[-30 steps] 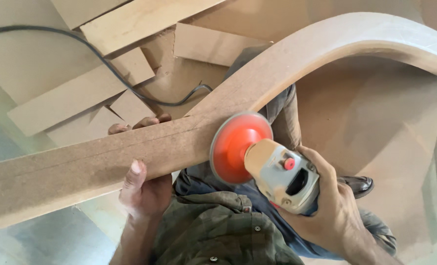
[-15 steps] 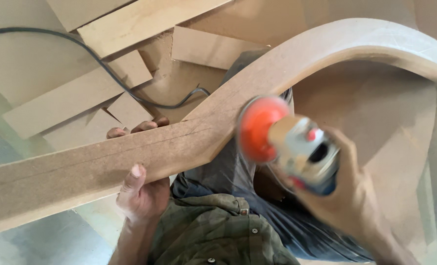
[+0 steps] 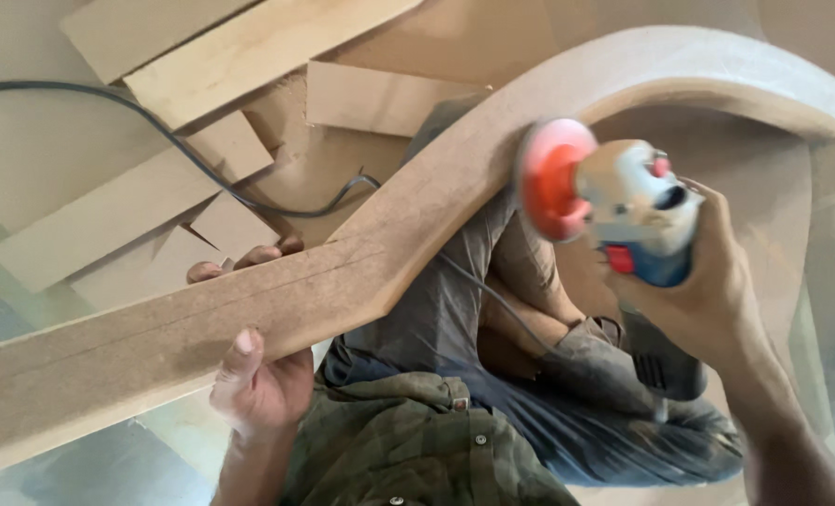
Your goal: The person sands a curved wooden furniture component using a handheld power sander, holding the wood steady with one hand while moving the sander along the edges and surface.
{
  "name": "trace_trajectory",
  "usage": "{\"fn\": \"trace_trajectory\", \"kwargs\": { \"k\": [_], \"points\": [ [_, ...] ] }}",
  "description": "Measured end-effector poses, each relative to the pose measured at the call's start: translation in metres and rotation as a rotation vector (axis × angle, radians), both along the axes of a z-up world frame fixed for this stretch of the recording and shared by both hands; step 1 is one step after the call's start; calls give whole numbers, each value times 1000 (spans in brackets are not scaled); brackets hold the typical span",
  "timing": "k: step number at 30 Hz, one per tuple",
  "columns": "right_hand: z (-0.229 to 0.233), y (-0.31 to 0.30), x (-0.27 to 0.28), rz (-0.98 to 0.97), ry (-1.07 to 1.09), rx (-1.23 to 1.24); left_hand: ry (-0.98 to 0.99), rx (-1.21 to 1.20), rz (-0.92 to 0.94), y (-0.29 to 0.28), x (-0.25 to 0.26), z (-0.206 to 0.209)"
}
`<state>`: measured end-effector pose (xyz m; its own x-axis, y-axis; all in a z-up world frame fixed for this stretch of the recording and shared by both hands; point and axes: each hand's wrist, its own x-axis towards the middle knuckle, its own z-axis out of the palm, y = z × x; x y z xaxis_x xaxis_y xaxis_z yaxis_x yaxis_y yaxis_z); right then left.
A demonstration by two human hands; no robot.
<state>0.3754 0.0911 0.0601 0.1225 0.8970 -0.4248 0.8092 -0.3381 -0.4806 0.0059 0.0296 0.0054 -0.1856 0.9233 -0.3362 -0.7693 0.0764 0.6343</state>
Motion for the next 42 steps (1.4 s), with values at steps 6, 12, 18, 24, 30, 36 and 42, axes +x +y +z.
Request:
{"fn": "trace_trajectory", "kwargs": {
  "k": [6, 12, 18, 24, 30, 36, 42],
  "points": [
    [-10, -39, 5, -99, 440, 116, -3, 24, 7, 0, 1, -1],
    [9, -57, -48, -24, 203, -31, 7, 24, 12, 2, 4, 3],
    [14, -67, -75, 277, 334, 25, 26, 20, 8, 2, 6, 6],
    [-2, -64, -61, 147, 220, -150, 27, 12, 9, 2, 8, 9],
    [-21, -16, -21, 114, 81, 220, 11, -21, 29, 2, 8, 8],
    [-12, -51, -45, 128, 229, 149, 30, -16, 25, 2, 8, 10],
    [8, -61, -67, 322, 268, -157, 118, -45, 46, -1, 9, 11]
  ]
}}
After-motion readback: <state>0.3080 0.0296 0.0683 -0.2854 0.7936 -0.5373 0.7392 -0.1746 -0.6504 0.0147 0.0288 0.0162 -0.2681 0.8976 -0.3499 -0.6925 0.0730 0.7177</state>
